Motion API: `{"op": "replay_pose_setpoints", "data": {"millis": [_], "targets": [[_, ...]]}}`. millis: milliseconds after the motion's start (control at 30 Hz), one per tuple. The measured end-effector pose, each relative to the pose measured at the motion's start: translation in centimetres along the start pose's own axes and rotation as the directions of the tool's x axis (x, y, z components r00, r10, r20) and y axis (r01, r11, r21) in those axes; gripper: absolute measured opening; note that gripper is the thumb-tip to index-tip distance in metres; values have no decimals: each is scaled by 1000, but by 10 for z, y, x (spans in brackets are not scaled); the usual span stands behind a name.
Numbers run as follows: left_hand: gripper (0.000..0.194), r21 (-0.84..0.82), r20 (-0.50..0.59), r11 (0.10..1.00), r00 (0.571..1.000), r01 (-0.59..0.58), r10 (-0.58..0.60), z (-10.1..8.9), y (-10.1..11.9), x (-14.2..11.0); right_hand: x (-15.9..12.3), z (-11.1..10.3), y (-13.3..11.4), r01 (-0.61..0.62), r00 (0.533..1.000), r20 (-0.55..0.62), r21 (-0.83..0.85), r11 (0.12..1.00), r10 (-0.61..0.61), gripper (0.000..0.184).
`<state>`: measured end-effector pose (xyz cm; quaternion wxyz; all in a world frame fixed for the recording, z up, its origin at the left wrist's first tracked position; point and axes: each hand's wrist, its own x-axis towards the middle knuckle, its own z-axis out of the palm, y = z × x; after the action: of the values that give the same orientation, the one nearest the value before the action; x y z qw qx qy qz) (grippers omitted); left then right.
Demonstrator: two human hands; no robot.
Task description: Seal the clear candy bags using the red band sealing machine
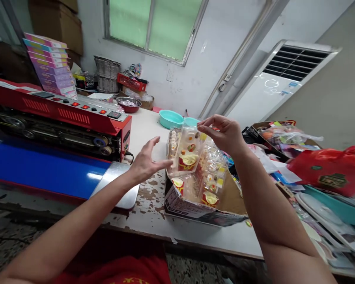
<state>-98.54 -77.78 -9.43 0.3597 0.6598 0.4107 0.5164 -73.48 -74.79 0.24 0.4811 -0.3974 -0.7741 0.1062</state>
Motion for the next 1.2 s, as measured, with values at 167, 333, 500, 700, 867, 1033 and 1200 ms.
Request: {"op": "replay_pose_setpoints", "data": {"millis": [167,333,500,700,867,1033,1200], "targets": [[75,-422,219,897,975,130,-38,10,17,21,14,30,-44,74,997,-3,53,996,-74,32],[42,-521,260,809,953,272,-153,-28,18,0,16,54,-44,-116,986,142,251,961,81,43],[44,-479,282,769,903,425,-323,-73,-3,-34,-7,110,-29,-516,823,505,473,714,260,41],[41,-581,60,693,872,426,-485,-103,-22,-27,-28,184,-33,-598,801,447,553,581,398,40],[29,-439,-162,732,756,521,-634,-116,-43,-15,-35,222,-29,-656,751,442,587,475,490,43],[23,-377,-343,781,708,498,-617,-118,-77,-10,-42,254,-17,-654,744,400,598,462,535,41],[28,-389,-242,699,665,600,-706,-136,-88,-9,-37,276,-4,-679,685,348,624,387,640,40]]}}
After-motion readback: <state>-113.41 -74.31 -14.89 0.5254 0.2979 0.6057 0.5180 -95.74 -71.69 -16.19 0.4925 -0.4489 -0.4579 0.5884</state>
